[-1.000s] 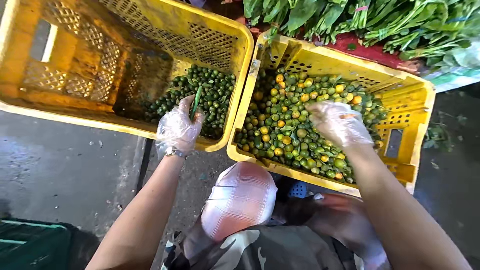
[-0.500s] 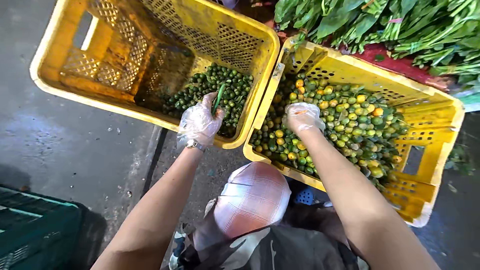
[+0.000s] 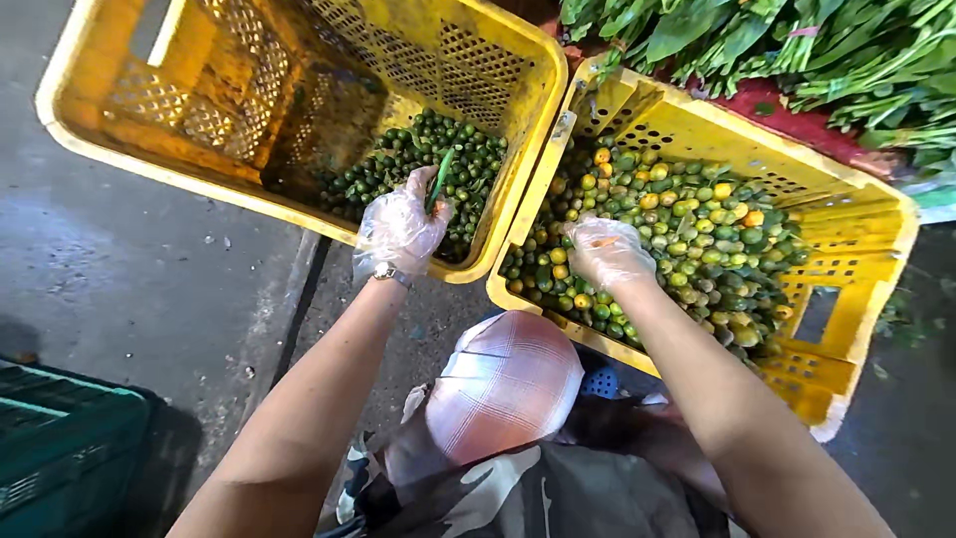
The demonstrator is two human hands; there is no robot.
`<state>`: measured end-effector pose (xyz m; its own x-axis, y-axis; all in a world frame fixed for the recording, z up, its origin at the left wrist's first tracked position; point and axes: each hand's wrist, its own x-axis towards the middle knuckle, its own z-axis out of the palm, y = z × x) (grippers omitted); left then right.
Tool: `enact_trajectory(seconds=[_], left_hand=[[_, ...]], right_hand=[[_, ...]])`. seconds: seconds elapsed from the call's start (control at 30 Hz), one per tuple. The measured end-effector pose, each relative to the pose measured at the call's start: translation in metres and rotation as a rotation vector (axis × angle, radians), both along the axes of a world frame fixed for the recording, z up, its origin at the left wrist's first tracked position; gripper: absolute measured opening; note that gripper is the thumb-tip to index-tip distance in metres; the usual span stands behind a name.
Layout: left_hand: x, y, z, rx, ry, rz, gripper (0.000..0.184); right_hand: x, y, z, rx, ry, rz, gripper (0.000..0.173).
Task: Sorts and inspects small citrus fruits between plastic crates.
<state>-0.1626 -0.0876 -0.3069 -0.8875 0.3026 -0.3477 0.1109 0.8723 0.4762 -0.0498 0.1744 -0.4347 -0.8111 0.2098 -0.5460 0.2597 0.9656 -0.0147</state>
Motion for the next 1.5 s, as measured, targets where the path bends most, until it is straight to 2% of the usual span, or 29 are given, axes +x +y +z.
enact_trajectory(seconds=[0.1,0.2,0.33,0.4,0.5,0.63,0.73,0.83,0.9,0.93,1.0,1.07,1.1,1.13,1.17,1.2,1.27,1.3,1.33,1.37,1.43,1.5], left_hand=[[0.001,0.001,0.004,-0.010,-0.010,0.005,0.046],[0.001,-0.001,-0.002,0.027,0.025,0.001,0.046],[0.007,-0.002,0.003,0.060,0.028,0.086,0.045],[0.005,-0.003,-0.007,-0.023,0.010,0.102,0.046],[0.004,-0.001,-0.007,-0.024,0.022,0.096,0.045],[0.006,0.000,-0.001,-0.001,0.014,0.108,0.045],[0.004,-0.001,-0.007,-0.028,0.025,0.089,0.046],[0.004,-0.001,-0.007,-0.016,0.030,0.096,0.046],[0.005,0.001,-0.003,-0.021,0.024,0.108,0.045],[0.006,0.001,-0.002,-0.025,0.019,0.115,0.045],[0.004,-0.002,-0.009,-0.054,0.009,0.104,0.047],[0.003,-0.005,-0.019,-0.063,0.022,0.095,0.050],[0.002,-0.006,-0.023,-0.066,0.023,0.094,0.051],[0.002,-0.007,-0.025,-0.063,0.022,0.097,0.052],[0.002,-0.007,-0.026,-0.061,0.021,0.103,0.052],[0.003,-0.006,-0.026,-0.058,0.025,0.109,0.052],[0.004,-0.006,-0.026,-0.065,0.038,0.116,0.051],[0.003,-0.006,-0.026,-0.065,0.040,0.115,0.051],[0.003,-0.007,-0.027,-0.068,0.036,0.111,0.051],[0.002,-0.007,-0.028,-0.073,0.033,0.106,0.052],[0.001,-0.008,-0.032,-0.083,0.045,0.105,0.051],[0.003,-0.008,-0.034,-0.070,0.065,0.104,0.051]], right_hand=[[-0.001,0.002,-0.008,0.084,-0.011,0.054,0.043],[-0.004,0.007,-0.001,0.050,0.007,0.034,0.037],[-0.004,0.042,-0.014,-0.026,0.145,-0.179,0.020],[-0.009,0.054,-0.008,-0.074,0.091,-0.266,0.021],[-0.013,0.041,0.014,-0.027,0.040,-0.197,0.025],[-0.017,0.017,0.001,0.061,0.016,0.005,0.033],[-0.010,0.008,-0.020,0.085,0.012,0.061,0.036],[-0.008,0.025,-0.021,0.073,0.045,-0.012,0.035],[-0.011,0.042,-0.013,0.043,0.054,-0.200,0.042],[-0.015,0.047,0.001,-0.029,0.045,-0.323,0.044],[-0.022,0.051,0.041,-0.309,0.086,-0.459,0.043],[-0.025,0.049,0.073,-0.818,0.235,-0.583,0.036],[-0.027,0.047,0.086,-1.076,0.258,-0.618,0.042],[-0.028,0.045,0.093,-1.189,0.269,-0.620,0.047],[-0.031,0.042,0.093,-1.099,0.293,-0.620,0.047],[-0.032,0.042,0.080,-0.861,0.317,-0.556,0.043],[-0.024,0.038,0.039,-0.404,0.231,-0.316,0.029],[-0.014,0.031,0.021,-0.293,0.136,-0.192,0.024],[-0.004,0.022,0.008,-0.228,0.037,-0.093,0.022],[0.005,0.015,-0.002,-0.178,-0.037,-0.025,0.028],[0.012,0.008,-0.019,-0.086,-0.085,0.059,0.044],[0.013,0.006,-0.022,-0.038,-0.100,0.076,0.046]])
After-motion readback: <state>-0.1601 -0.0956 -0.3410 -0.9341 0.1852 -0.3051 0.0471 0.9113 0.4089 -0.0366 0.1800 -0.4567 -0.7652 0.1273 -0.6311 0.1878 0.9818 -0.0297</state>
